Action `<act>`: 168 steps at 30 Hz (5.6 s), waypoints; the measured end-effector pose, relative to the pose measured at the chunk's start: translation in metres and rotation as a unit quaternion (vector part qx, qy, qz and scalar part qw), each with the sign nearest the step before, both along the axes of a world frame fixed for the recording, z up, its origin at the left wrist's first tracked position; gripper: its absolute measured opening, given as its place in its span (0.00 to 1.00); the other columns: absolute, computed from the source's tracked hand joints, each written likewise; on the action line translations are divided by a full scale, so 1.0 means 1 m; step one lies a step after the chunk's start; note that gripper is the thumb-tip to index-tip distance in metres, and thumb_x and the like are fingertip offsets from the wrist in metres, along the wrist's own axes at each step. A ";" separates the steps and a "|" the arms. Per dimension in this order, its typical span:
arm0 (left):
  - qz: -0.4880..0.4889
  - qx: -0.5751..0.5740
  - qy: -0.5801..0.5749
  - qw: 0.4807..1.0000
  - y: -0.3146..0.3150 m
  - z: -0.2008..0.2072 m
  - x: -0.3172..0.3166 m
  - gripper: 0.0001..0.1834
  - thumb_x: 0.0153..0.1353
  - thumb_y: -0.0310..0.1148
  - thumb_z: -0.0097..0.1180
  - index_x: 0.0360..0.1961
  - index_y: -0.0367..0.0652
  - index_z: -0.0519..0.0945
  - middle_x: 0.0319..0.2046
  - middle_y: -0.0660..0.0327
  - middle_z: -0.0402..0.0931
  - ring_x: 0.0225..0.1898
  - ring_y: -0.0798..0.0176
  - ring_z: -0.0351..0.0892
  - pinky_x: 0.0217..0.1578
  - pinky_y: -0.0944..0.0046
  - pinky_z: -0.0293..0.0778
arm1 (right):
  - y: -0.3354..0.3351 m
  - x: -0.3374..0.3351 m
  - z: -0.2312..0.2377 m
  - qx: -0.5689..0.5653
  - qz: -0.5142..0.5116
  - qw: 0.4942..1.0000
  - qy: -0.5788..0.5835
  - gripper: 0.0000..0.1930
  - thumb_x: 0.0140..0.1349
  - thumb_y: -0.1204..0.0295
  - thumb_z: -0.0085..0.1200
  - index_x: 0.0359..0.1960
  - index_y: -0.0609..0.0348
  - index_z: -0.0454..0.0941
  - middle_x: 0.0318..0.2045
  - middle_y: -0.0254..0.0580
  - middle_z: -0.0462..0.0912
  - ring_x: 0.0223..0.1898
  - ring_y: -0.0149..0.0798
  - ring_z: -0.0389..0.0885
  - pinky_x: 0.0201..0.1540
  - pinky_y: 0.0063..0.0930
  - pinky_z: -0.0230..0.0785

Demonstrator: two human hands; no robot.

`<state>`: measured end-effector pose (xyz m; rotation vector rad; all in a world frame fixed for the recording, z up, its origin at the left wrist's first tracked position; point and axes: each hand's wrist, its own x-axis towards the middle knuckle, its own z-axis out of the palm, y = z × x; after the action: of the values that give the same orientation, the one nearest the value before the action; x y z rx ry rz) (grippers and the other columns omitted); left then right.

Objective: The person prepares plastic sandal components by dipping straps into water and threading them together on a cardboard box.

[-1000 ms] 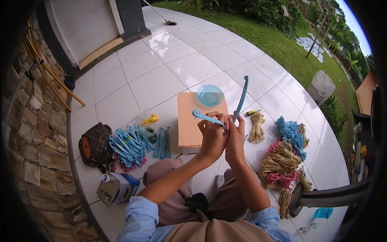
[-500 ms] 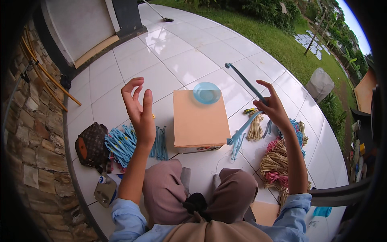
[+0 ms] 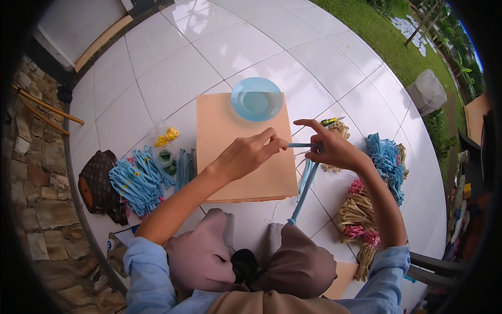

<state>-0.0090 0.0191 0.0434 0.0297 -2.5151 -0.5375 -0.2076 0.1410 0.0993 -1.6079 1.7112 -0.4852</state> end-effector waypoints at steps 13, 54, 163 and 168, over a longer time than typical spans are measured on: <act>0.037 0.045 -0.084 0.995 -0.042 -0.031 0.005 0.19 0.48 0.27 0.60 0.44 0.51 0.80 0.29 0.63 0.70 0.22 0.65 0.75 0.22 0.66 0.74 | -0.029 -0.034 -0.086 -0.143 -0.070 0.958 -0.237 0.34 0.46 0.80 0.60 0.57 0.55 0.59 0.32 0.35 0.74 0.36 0.30 0.75 0.42 0.28 0.69; 0.101 -0.007 -0.104 0.989 -0.039 -0.053 0.006 0.21 0.48 0.22 0.54 0.45 0.53 0.80 0.35 0.65 0.67 0.33 0.68 0.74 0.30 0.66 0.76 | -0.010 -0.013 -0.139 -0.273 -0.144 0.936 -0.171 0.35 0.39 0.68 0.70 0.50 0.60 0.64 0.40 0.39 0.78 0.47 0.37 0.74 0.54 0.34 0.62; 0.114 -0.035 -0.144 0.982 -0.033 -0.050 0.005 0.23 0.49 0.23 0.54 0.48 0.55 0.78 0.37 0.64 0.69 0.36 0.64 0.75 0.34 0.62 0.75 | -0.021 0.019 -0.094 -0.284 0.034 0.900 0.329 0.22 0.47 0.73 0.61 0.46 0.62 0.73 0.43 0.39 0.67 0.41 0.39 0.73 0.33 0.28 0.76; 0.117 -0.036 -0.139 0.983 -0.036 -0.052 0.009 0.23 0.50 0.23 0.54 0.48 0.54 0.78 0.37 0.63 0.69 0.36 0.63 0.75 0.34 0.62 0.75 | -0.026 0.024 -0.092 -0.279 0.001 0.920 0.277 0.21 0.48 0.78 0.57 0.47 0.63 0.72 0.40 0.40 0.69 0.40 0.40 0.73 0.34 0.30 0.75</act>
<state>0.0002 -0.0166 -0.0081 0.3925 -2.7489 -0.3676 -0.1839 0.1153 0.0068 -2.3234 2.1028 -0.5919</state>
